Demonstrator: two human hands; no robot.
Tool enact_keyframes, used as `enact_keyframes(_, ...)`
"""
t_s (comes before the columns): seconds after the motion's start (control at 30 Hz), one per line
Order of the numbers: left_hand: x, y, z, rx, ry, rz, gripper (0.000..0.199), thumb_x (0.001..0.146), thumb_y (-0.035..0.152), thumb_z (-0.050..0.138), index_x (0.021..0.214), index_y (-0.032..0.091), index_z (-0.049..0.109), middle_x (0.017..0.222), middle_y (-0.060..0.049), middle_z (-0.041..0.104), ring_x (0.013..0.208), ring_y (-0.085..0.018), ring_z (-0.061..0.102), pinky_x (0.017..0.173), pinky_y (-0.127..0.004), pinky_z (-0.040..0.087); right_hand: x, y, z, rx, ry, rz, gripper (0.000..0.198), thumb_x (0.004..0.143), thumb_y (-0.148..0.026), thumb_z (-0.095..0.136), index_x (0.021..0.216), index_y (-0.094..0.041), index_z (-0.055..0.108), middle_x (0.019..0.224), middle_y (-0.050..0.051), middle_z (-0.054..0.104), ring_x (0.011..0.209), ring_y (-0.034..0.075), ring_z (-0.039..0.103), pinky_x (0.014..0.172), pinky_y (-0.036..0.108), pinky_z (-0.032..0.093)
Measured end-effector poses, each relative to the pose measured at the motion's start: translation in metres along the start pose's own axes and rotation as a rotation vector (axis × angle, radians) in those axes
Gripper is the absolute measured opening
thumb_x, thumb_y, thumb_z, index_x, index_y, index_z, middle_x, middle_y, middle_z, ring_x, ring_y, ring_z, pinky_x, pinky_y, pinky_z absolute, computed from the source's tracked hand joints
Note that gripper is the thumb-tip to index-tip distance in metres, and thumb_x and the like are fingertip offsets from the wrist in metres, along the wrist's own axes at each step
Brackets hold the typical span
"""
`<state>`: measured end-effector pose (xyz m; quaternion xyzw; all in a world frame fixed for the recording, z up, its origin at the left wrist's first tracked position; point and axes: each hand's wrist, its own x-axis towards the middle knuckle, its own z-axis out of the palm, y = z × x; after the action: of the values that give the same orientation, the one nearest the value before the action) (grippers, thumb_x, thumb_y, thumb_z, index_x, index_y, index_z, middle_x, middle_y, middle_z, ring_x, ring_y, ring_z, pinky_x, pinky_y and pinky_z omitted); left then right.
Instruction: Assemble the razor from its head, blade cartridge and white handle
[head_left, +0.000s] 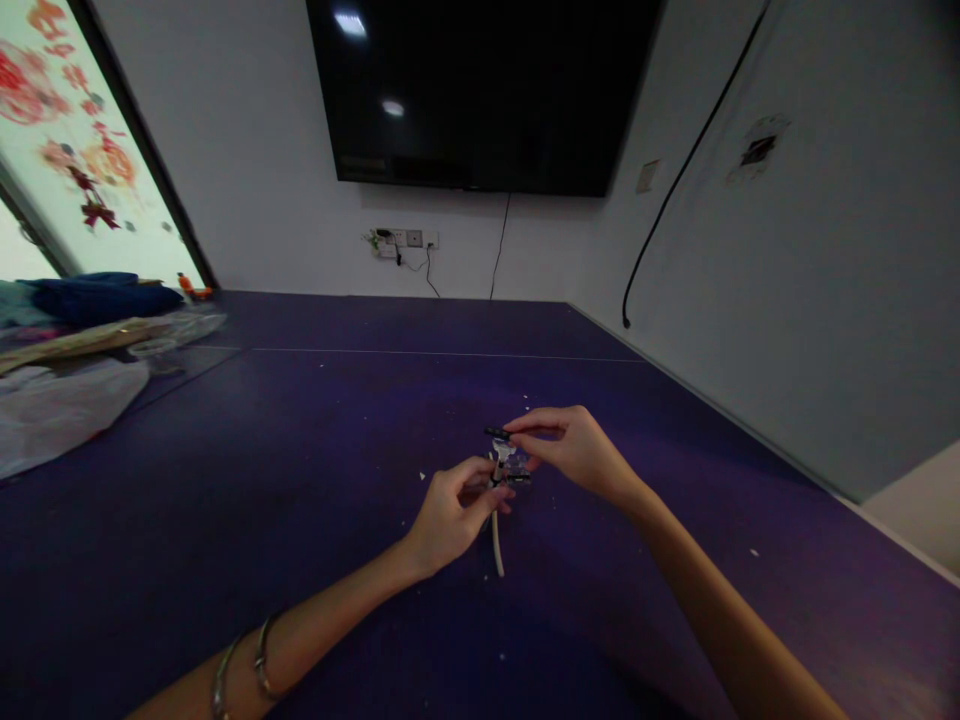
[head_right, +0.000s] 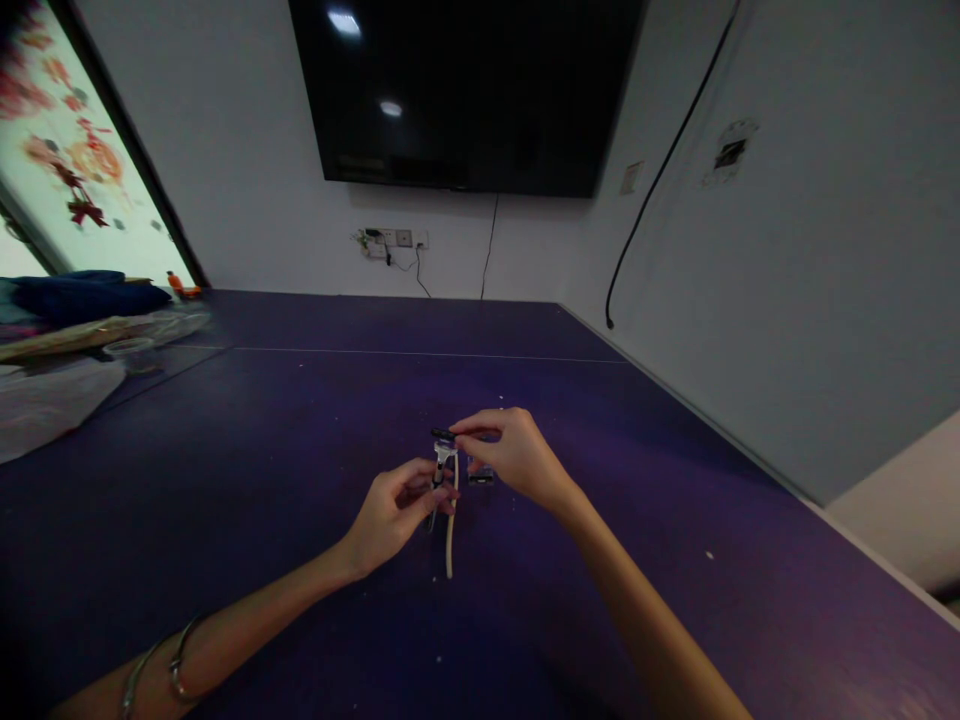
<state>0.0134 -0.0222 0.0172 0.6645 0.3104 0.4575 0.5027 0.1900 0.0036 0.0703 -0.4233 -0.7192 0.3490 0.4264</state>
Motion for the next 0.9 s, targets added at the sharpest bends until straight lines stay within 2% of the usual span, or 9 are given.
enact_keyframes(0.17, 0.000, 0.000, 0.000, 0.006, -0.008, 0.009, 0.020, 0.079, 0.029, 0.061, 0.092, 0.013, 0.061, 0.083, -0.007, 0.068, 0.070, -0.016, 0.065, 0.070, -0.031, 0.052, -0.005, -0.011, 0.000, -0.032, -0.017, -0.041, 0.018, 0.075, -0.026, 0.061, 0.086, -0.017, 0.071, 0.086, 0.005, 0.068, 0.054, 0.010, 0.061, 0.049, 0.022, 0.055)
enact_keyframes(0.57, 0.001, -0.001, -0.003, -0.021, 0.017, 0.002, 0.020, 0.079, 0.028, 0.061, 0.092, 0.012, 0.059, 0.082, -0.007, 0.067, 0.068, -0.016, 0.064, 0.068, -0.031, 0.053, -0.006, -0.014, 0.000, -0.045, -0.023, -0.067, 0.019, 0.075, -0.027, 0.061, 0.088, -0.018, 0.072, 0.089, 0.006, 0.068, 0.062, 0.013, 0.064, 0.052, 0.025, 0.057)
enact_keyframes(0.9, 0.001, 0.001, -0.002, -0.057, 0.017, -0.004, 0.019, 0.079, 0.027, 0.061, 0.091, 0.012, 0.059, 0.084, -0.007, 0.067, 0.069, -0.015, 0.064, 0.069, -0.030, 0.053, -0.007, -0.014, 0.000, -0.044, -0.055, -0.037, 0.015, 0.076, -0.027, 0.061, 0.085, -0.019, 0.069, 0.079, 0.003, 0.067, 0.055, 0.012, 0.063, 0.052, 0.024, 0.055)
